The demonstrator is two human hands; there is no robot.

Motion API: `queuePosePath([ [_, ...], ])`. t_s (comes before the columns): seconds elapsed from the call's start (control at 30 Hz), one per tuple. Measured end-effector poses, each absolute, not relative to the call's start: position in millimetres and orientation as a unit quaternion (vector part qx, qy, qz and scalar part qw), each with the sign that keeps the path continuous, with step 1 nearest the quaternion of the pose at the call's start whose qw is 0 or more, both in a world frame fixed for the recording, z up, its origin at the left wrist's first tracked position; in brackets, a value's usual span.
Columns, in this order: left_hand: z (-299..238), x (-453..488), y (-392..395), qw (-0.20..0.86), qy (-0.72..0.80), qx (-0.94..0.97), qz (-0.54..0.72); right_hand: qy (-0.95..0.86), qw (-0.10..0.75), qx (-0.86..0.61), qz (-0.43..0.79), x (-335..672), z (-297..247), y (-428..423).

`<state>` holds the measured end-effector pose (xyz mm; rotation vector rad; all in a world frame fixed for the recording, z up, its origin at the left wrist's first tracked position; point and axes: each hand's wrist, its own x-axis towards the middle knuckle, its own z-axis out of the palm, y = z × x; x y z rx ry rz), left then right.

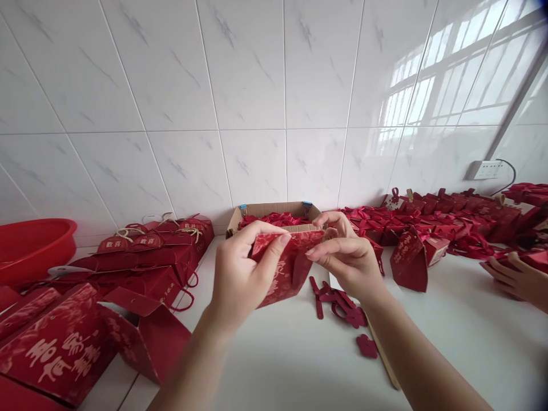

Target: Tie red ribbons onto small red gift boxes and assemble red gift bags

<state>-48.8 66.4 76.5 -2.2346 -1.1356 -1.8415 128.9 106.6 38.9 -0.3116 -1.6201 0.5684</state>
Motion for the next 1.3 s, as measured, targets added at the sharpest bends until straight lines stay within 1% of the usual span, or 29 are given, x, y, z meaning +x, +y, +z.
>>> queuePosePath([
  [0.1, 73.5, -39.7, 63.6, 0.042, -0.321, -0.728, -0.604, -0.710, 0.634, -0.148, 0.268, 127.7, 41.4, 101.4],
  [0.23, 70.3, -35.4, 64.0, 0.067, -0.288, -0.737, -0.608, -0.682, 0.624, -0.163, 0.345, 125.8, 42.3, 98.6],
  [0.4, 68.1, -34.2, 66.4, 0.065, -0.287, -0.744, -0.600, -0.637, 0.616, -0.154, 0.438, 122.6, 40.4, 99.4],
  [0.47, 67.5, -34.3, 68.2, 0.066, -0.296, -0.739, -0.601, -0.626, 0.629, -0.157, 0.433, 122.6, 40.2, 100.0],
  [0.53, 66.8, -35.6, 71.1, 0.082, -0.304, -0.726, -0.612, -0.621, 0.654, -0.158, 0.402, 124.4, 40.9, 100.8],
  [0.63, 65.7, -40.6, 77.1, 0.148, -0.309, -0.707, -0.619, -0.617, 0.679, -0.151, 0.368, 130.0, 43.3, 101.2],
  [0.7, 65.6, -45.0, 80.7, 0.200, -0.305, -0.710, -0.602, -0.606, 0.680, -0.146, 0.387, 134.0, 45.6, 100.1],
  [0.8, 66.4, -49.8, 82.6, 0.240, -0.296, -0.729, -0.568, -0.578, 0.651, -0.140, 0.472, 136.8, 49.3, 97.1],
  [0.97, 67.3, -49.3, 78.5, 0.230, -0.279, -0.752, -0.551, -0.550, 0.563, -0.119, 0.605, 132.6, 52.2, 94.9],
  [1.1, 66.0, -48.0, 76.5, 0.196, -0.245, -0.781, -0.539, -0.539, 0.522, -0.114, 0.651, 130.8, 52.0, 95.4],
  [1.3, 63.8, -49.1, 78.9, 0.196, -0.231, -0.797, -0.523, -0.517, 0.493, -0.116, 0.690, 132.5, 50.3, 96.9],
])
